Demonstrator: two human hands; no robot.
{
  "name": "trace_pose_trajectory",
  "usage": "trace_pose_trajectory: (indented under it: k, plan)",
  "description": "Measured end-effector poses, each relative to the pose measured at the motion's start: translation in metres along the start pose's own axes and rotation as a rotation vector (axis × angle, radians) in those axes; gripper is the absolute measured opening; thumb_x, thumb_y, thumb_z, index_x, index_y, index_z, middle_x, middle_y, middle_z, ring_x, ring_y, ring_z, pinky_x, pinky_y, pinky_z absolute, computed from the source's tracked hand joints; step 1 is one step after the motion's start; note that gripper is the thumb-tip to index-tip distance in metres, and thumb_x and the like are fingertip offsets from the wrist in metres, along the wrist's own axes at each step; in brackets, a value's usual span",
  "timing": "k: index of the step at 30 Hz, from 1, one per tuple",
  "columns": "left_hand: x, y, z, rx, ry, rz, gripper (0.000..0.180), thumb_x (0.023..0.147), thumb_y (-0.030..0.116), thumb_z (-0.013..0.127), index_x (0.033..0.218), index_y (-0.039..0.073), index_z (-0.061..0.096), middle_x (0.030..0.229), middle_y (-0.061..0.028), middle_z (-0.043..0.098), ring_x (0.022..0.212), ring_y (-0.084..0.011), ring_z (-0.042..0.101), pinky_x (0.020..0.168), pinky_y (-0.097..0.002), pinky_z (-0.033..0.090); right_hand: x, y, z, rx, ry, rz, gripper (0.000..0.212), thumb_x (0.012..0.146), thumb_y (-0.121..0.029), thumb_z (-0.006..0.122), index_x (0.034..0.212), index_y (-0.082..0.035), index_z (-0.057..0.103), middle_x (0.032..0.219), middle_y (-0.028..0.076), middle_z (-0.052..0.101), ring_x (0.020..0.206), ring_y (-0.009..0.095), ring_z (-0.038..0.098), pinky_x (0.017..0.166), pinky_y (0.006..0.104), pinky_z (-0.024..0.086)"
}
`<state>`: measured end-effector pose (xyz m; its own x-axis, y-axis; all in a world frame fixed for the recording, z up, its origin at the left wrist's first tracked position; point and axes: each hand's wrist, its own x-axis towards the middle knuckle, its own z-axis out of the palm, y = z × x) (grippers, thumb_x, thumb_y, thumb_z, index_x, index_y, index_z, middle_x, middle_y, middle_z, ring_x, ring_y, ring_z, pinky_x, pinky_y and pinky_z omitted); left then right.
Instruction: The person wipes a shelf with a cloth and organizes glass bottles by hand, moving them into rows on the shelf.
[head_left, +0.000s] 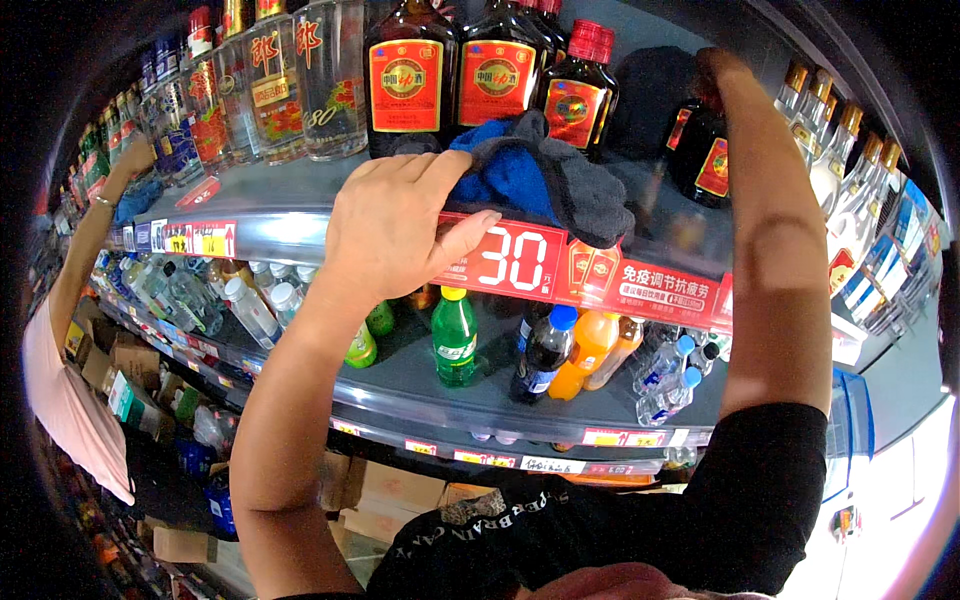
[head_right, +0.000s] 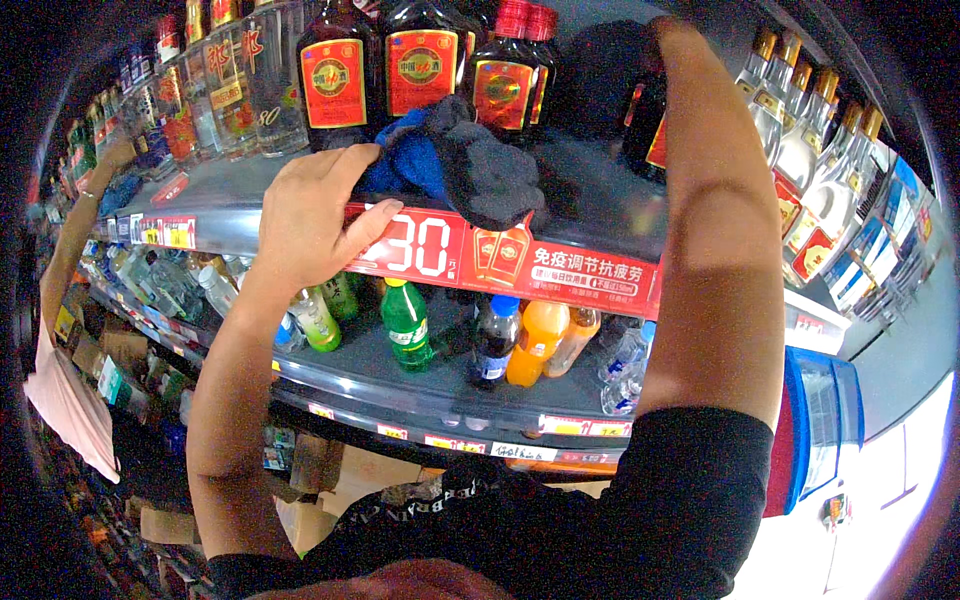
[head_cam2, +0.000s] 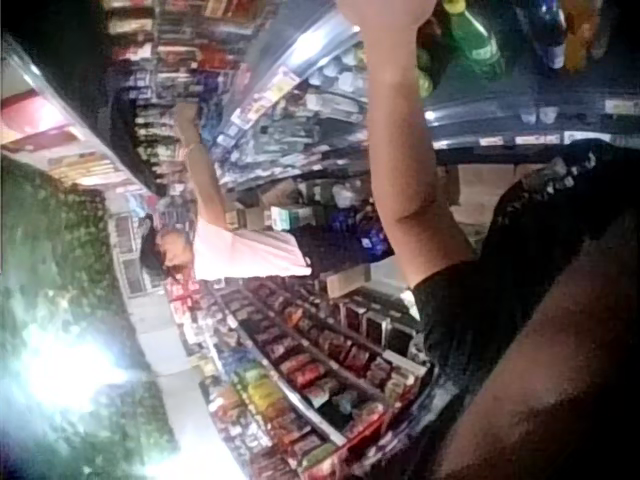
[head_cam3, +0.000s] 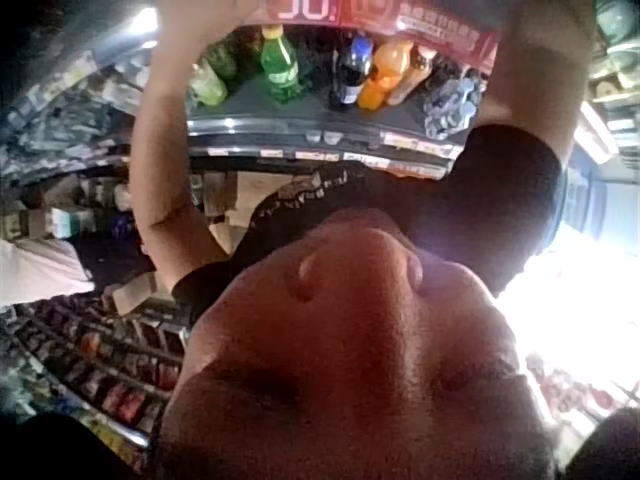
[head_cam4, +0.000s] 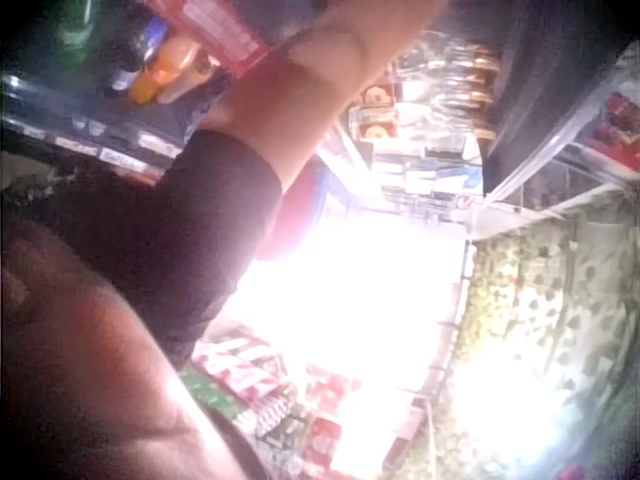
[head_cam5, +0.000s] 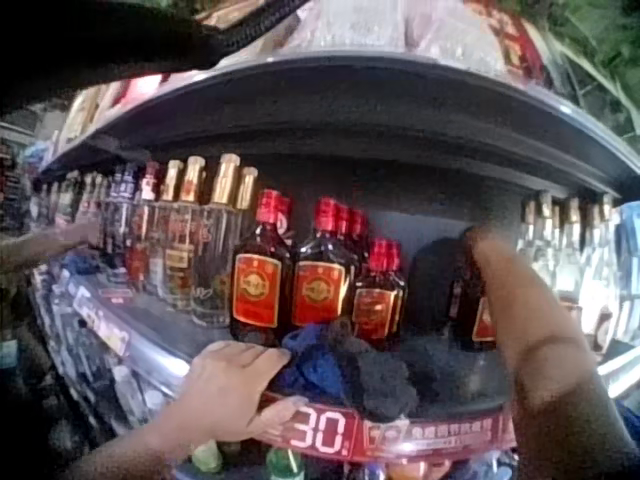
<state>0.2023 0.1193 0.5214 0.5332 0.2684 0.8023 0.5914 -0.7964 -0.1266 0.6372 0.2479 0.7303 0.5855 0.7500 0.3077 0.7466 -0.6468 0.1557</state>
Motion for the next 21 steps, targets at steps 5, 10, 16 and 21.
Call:
trace_pose_trajectory:
  k: [5, 10, 16, 21]
  plan:
    - [0.000, 0.001, -0.001, 0.001, -0.014, -0.011, 0.045, 0.075, 0.037, 0.058, 0.101, 0.001, 0.054, 0.090, -0.0171, 0.059, 0.084, -0.0349, 0.056, 0.075, -0.0421, 0.042, -0.003, -0.003, -0.005, 0.005, -0.028, 0.038, 0.033, 0.076, -0.028, 0.058, 0.095, -0.002, 0.061, 0.097, 0.017, 0.062, 0.083, 0.028, 0.062, 0.069, 0.0387, 0.050]
    - [0.000, -0.001, 0.001, -0.008, 0.000, 0.000, 0.044, 0.075, 0.036, 0.058, 0.101, 0.001, 0.054, 0.090, -0.0169, 0.059, 0.085, -0.0344, 0.056, 0.075, -0.0418, 0.042, -0.007, -0.005, -0.008, 0.006, -0.050, 0.064, 0.032, 0.077, -0.027, 0.056, 0.096, -0.001, 0.061, 0.098, 0.016, 0.062, 0.084, 0.028, 0.062, 0.069, 0.0386, 0.050]
    - [-0.001, 0.000, 0.000, 0.016, -0.013, -0.007, 0.044, 0.075, 0.036, 0.058, 0.101, 0.001, 0.053, 0.091, -0.0171, 0.059, 0.085, -0.0346, 0.056, 0.075, -0.0421, 0.042, -0.011, -0.010, -0.010, 0.011, -0.078, 0.087, 0.031, 0.078, -0.025, 0.054, 0.097, -0.001, 0.061, 0.099, 0.016, 0.062, 0.085, 0.028, 0.062, 0.070, 0.0385, 0.050]
    - [0.000, 0.001, -0.001, 0.010, -0.010, -0.009, 0.045, 0.075, 0.037, 0.057, 0.102, 0.001, 0.053, 0.091, -0.0176, 0.059, 0.086, -0.0349, 0.056, 0.075, -0.0422, 0.042, -0.013, -0.015, -0.013, 0.014, -0.103, 0.114, 0.031, 0.079, -0.024, 0.053, 0.098, -0.001, 0.060, 0.100, 0.016, 0.062, 0.086, 0.028, 0.062, 0.070, 0.0384, 0.050]
